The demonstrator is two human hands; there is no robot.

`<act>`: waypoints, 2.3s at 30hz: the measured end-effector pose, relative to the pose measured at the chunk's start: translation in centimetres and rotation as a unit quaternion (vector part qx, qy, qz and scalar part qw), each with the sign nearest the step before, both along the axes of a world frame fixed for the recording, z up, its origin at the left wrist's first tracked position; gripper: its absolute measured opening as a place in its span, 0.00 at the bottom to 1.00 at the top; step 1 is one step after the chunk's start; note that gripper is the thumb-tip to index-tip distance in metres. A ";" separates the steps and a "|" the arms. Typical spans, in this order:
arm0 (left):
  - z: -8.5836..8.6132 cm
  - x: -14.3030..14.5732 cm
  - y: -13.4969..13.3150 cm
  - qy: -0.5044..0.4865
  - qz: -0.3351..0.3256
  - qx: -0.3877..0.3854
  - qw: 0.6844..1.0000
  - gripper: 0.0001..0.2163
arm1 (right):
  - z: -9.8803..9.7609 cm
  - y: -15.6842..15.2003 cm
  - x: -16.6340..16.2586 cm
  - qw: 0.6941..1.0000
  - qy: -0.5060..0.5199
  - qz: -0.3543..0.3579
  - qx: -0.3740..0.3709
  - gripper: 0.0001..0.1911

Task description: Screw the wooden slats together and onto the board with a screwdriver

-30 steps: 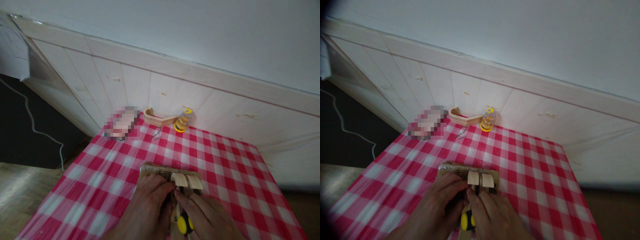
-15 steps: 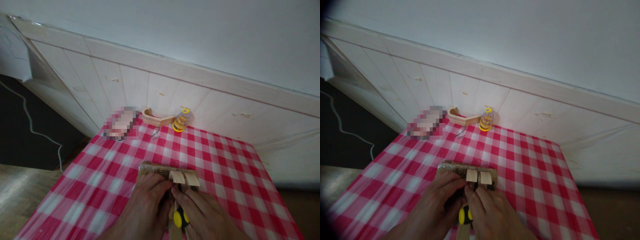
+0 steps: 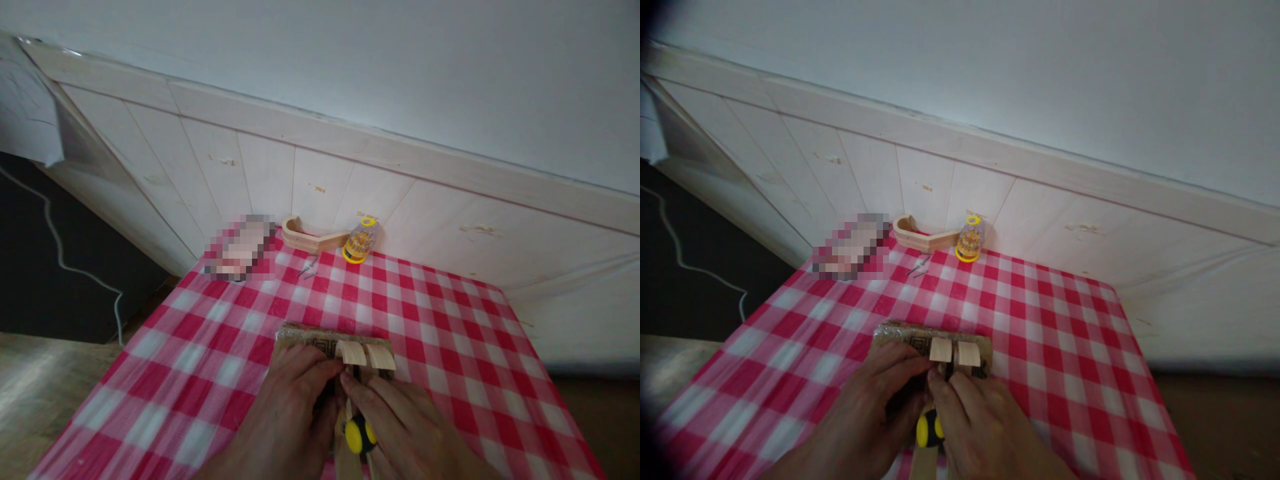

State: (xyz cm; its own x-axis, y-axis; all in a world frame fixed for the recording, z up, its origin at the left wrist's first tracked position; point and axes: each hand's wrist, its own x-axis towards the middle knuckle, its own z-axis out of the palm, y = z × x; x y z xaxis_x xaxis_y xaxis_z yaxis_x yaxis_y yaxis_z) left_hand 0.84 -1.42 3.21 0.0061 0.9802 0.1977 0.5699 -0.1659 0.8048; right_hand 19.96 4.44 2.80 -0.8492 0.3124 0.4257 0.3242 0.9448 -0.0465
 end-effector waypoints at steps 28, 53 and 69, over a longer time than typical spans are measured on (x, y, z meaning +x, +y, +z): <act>0.0 0.0 -0.1 0.002 -0.012 -0.027 1.000 0.10 | 2.6 0.3 -0.7 0.998 -0.052 0.011 -0.027 0.23; 0.2 -0.1 -0.2 0.004 -0.007 -0.064 0.998 0.15 | 5.7 0.0 0.7 0.998 -0.023 -0.021 -0.050 0.20; 0.4 -0.2 -0.2 0.020 0.012 -0.060 0.998 0.17 | 5.4 0.4 0.9 0.938 -0.134 -0.056 -0.314 0.21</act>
State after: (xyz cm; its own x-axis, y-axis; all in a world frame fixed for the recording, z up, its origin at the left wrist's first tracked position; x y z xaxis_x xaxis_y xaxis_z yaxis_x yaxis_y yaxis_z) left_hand 0.65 -1.65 3.57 -0.0111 0.9967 0.0799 0.6049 -0.0569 0.7942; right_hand 20.89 4.85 8.25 -0.8468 0.5230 -0.0965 0.4989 0.7182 -0.4851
